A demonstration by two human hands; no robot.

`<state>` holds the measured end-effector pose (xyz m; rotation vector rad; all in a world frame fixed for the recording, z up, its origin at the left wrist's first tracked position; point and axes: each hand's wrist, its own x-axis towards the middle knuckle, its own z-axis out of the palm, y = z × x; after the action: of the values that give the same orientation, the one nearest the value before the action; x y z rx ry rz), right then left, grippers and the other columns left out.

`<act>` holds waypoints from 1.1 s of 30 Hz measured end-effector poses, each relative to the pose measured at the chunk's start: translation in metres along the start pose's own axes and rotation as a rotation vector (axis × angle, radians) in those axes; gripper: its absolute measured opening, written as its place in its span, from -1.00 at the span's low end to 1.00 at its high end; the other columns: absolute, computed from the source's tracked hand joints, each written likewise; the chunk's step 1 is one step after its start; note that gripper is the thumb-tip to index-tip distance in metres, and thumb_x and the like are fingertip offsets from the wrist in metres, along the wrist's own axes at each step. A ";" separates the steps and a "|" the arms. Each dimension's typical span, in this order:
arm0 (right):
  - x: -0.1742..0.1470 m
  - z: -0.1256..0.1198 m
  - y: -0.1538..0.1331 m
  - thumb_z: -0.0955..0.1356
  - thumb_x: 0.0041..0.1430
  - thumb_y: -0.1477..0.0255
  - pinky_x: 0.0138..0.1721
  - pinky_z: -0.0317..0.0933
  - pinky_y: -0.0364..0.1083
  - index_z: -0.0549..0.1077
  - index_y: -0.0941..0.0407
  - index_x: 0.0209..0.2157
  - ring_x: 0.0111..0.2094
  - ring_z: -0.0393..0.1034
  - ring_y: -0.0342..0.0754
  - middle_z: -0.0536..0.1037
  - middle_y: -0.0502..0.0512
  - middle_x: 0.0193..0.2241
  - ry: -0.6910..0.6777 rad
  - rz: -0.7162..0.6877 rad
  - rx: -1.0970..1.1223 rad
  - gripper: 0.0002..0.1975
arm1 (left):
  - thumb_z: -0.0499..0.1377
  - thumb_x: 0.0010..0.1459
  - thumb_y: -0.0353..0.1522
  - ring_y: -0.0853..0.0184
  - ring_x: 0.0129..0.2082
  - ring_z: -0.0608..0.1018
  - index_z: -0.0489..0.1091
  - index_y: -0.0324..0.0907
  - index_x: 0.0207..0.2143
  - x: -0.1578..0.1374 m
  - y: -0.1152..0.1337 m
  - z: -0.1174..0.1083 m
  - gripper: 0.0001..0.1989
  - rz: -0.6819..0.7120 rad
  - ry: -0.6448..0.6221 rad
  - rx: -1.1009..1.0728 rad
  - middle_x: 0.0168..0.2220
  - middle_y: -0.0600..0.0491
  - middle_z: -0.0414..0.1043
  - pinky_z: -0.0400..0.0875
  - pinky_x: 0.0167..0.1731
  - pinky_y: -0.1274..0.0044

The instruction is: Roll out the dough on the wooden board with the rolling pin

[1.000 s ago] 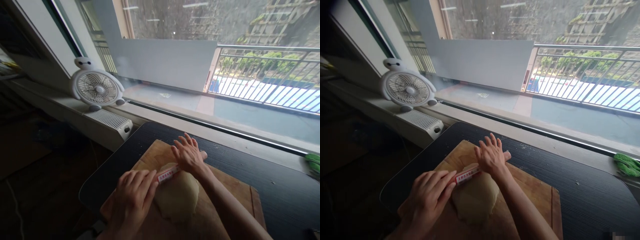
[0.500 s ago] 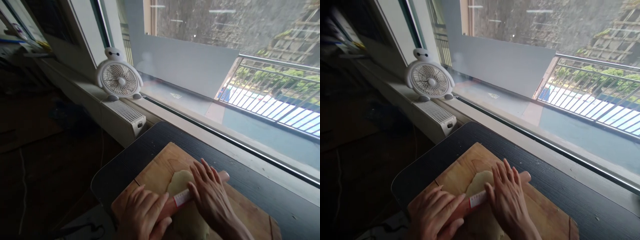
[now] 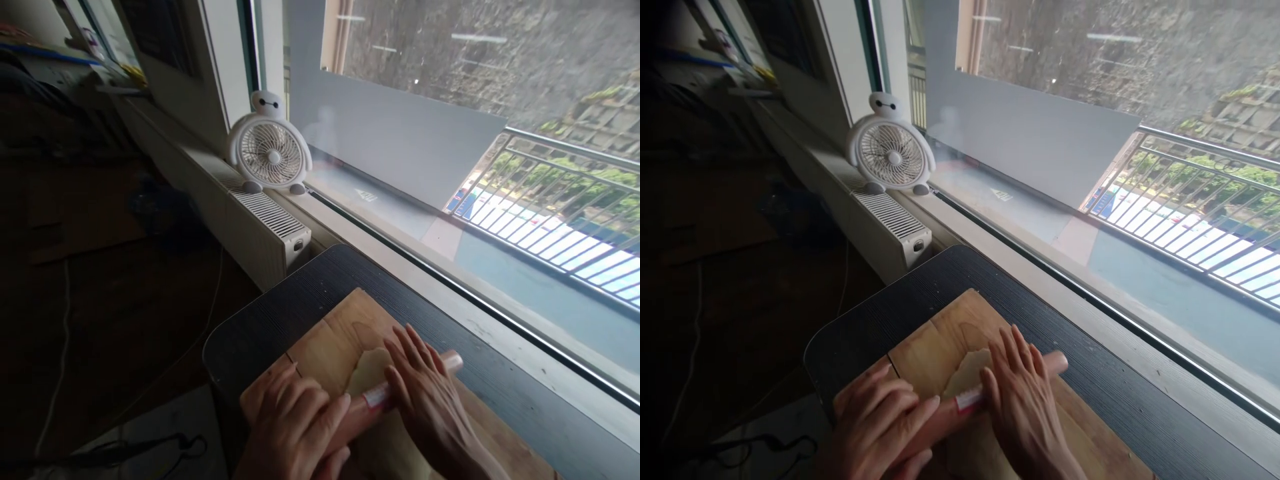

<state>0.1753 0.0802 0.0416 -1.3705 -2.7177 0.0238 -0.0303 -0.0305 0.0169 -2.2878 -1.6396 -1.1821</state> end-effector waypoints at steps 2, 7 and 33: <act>-0.018 0.002 0.007 0.08 0.29 0.23 0.19 -0.12 0.17 0.06 0.01 0.22 0.28 -0.27 0.01 0.03 -0.01 0.25 0.013 -0.019 -0.053 -0.51 | 0.14 0.10 -0.28 0.25 -0.23 0.41 0.37 -0.08 -0.06 -0.001 -0.001 0.002 -0.67 0.013 0.003 -0.001 -0.31 0.07 0.41 0.08 0.08 0.21; 0.046 0.000 -0.006 0.00 0.30 0.18 0.15 -0.06 0.17 0.18 -0.04 0.15 0.28 -0.29 0.05 0.04 0.03 0.26 -0.064 0.072 0.051 -0.53 | 0.12 0.15 -0.33 0.27 -0.20 0.42 0.39 -0.12 -0.10 0.016 -0.010 -0.008 -0.76 -0.123 -0.031 0.048 -0.30 0.06 0.42 0.09 0.10 0.20; 0.111 -0.002 -0.020 0.00 0.27 0.09 0.16 -0.09 0.17 0.11 0.11 0.20 0.26 -0.18 0.10 0.08 0.18 0.24 -0.037 0.198 0.068 -0.41 | 0.11 0.13 -0.42 0.22 -0.10 0.39 0.35 -0.13 -0.04 0.024 -0.031 -0.020 -0.69 -0.220 -0.121 0.121 -0.21 0.02 0.40 0.03 0.12 0.10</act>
<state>0.0940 0.1571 0.0541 -1.6284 -2.5725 0.1566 -0.0640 -0.0087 0.0357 -2.1888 -1.9913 -0.9664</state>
